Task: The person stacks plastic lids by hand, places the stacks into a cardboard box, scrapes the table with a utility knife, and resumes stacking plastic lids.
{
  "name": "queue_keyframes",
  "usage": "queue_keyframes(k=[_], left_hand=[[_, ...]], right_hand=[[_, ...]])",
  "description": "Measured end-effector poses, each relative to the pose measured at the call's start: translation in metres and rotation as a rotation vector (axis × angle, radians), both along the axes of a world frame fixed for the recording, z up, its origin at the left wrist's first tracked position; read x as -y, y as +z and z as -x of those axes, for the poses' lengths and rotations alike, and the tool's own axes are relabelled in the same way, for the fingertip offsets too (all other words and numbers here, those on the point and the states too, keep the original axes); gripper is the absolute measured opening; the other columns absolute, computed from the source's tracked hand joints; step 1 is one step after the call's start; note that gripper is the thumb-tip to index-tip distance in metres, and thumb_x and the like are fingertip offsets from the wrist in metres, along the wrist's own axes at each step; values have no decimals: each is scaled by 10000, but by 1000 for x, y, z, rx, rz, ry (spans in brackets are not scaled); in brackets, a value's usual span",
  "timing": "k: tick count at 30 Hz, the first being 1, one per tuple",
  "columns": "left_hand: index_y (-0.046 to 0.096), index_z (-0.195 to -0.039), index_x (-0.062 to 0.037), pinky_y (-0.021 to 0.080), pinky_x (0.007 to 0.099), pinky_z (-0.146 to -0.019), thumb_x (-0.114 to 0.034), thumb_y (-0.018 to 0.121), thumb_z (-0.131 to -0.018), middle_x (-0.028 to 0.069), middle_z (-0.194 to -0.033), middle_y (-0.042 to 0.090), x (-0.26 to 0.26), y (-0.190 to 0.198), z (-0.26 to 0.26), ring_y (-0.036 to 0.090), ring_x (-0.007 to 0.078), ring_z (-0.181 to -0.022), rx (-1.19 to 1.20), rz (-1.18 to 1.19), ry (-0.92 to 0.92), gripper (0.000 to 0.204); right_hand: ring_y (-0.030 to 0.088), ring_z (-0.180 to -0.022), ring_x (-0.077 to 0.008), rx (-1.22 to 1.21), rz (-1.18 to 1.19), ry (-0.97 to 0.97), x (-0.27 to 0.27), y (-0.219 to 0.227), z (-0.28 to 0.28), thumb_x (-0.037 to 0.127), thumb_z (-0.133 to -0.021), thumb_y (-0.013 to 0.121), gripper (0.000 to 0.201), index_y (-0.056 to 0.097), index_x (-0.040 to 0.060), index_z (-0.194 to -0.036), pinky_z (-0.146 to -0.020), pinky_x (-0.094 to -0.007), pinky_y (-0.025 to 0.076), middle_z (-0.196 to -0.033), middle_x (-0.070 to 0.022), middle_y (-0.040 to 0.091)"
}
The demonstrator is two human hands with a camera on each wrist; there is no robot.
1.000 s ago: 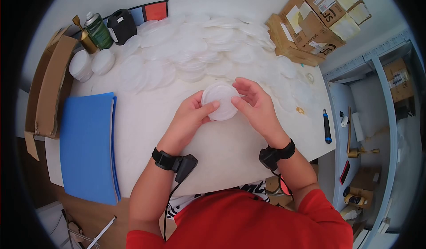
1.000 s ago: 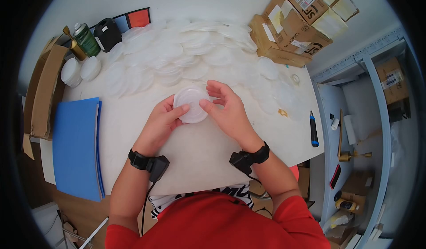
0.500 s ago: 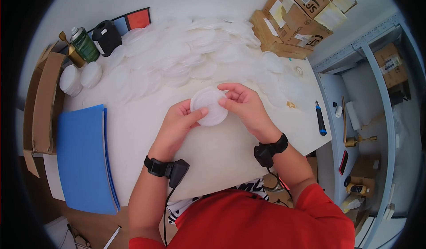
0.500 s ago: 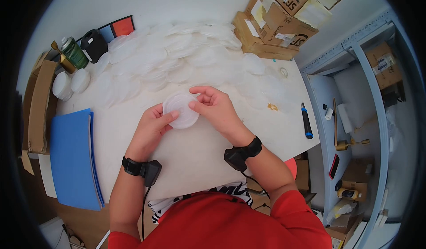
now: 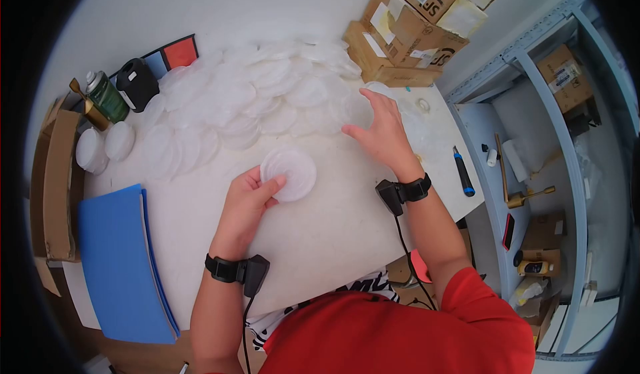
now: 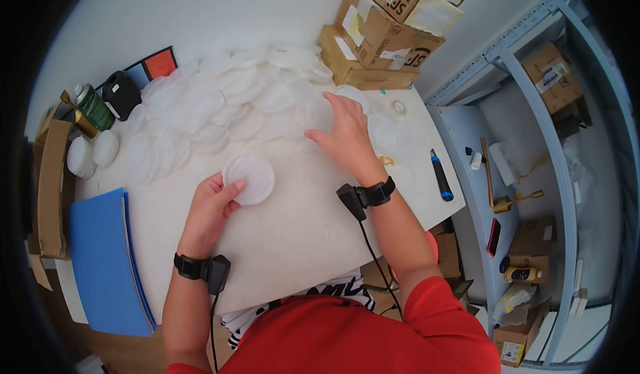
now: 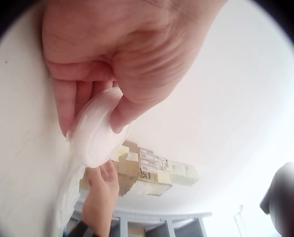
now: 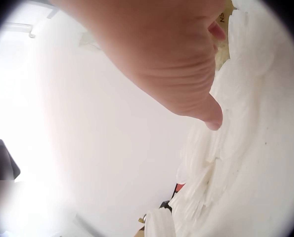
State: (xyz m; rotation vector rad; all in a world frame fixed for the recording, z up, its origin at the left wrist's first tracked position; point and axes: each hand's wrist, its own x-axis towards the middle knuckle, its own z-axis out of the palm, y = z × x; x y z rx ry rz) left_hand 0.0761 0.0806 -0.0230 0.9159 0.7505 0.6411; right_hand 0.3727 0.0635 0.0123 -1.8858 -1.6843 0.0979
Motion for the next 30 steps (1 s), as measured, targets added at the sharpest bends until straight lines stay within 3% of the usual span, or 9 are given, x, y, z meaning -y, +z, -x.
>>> queue_keyframes(k=[6,12,16,19,21,22,27,30], left_hand=[[672,-1236,14,542,236,-843,-136,674,-997,34,-1109,739,0,-2,0,684,76,-942,7,-1,-4,283],[614,-1310,34,551,298,-956,-130,657,-1005,67,-1201,710,-3,-8,-1,683,129,-1064,64,35,25,350],[586,-1339,45,551,329,-985,-132,624,-1021,92,-1240,694,-1,-3,-2,681,161,-1104,122,45,42,366],[582,-1332,40,554,336,-977,-155,602,-1036,99,-1236,691,0,3,-3,683,169,-1099,139,64,72,354],[584,-1318,32,554,340,-971,-175,594,-1044,98,-1225,691,2,6,-4,683,171,-1093,135,83,99,344],[582,-1322,28,557,340,-964,-188,583,-1051,99,-1229,689,2,7,-4,683,170,-1093,164,80,78,346],[556,-1351,33,561,365,-981,-242,512,-1087,127,-1280,671,0,3,-1,678,198,-1135,209,116,66,384],[567,-1327,16,545,371,-1000,-352,443,-1114,128,-1271,675,-1,7,-3,675,210,-1145,246,155,71,443]], right_hand=[[436,-1376,-359,130,98,-6,-9,-5,-20,288,-723,884,902,477,40,-1488,-1157,-486,308,-1429,-194,545],[446,-1377,-345,104,152,21,-12,-4,-20,265,-726,876,901,466,51,-1499,-1154,-468,294,-1415,-188,548],[453,-1366,-345,124,50,41,-2,-1,-2,223,-734,871,876,469,60,-1494,-1153,-465,306,-1436,-186,518],[468,-1349,-354,-24,-24,177,22,20,33,155,-732,872,866,467,62,-1492,-1133,-459,364,-1456,-189,483],[494,-1323,-365,-122,-49,374,35,29,54,97,-725,871,869,463,55,-1492,-1102,-448,423,-1453,-189,472],[516,-1296,-379,-64,-81,435,38,30,61,80,-712,874,884,463,59,-1494,-1085,-444,448,-1437,-189,485],[520,-1280,-391,-56,-48,559,39,21,83,94,-688,886,898,475,64,-1486,-1070,-451,451,-1417,-194,502],[520,-1273,-393,5,-57,582,36,20,88,103,-676,894,897,488,67,-1475,-1050,-458,455,-1408,-196,509]])
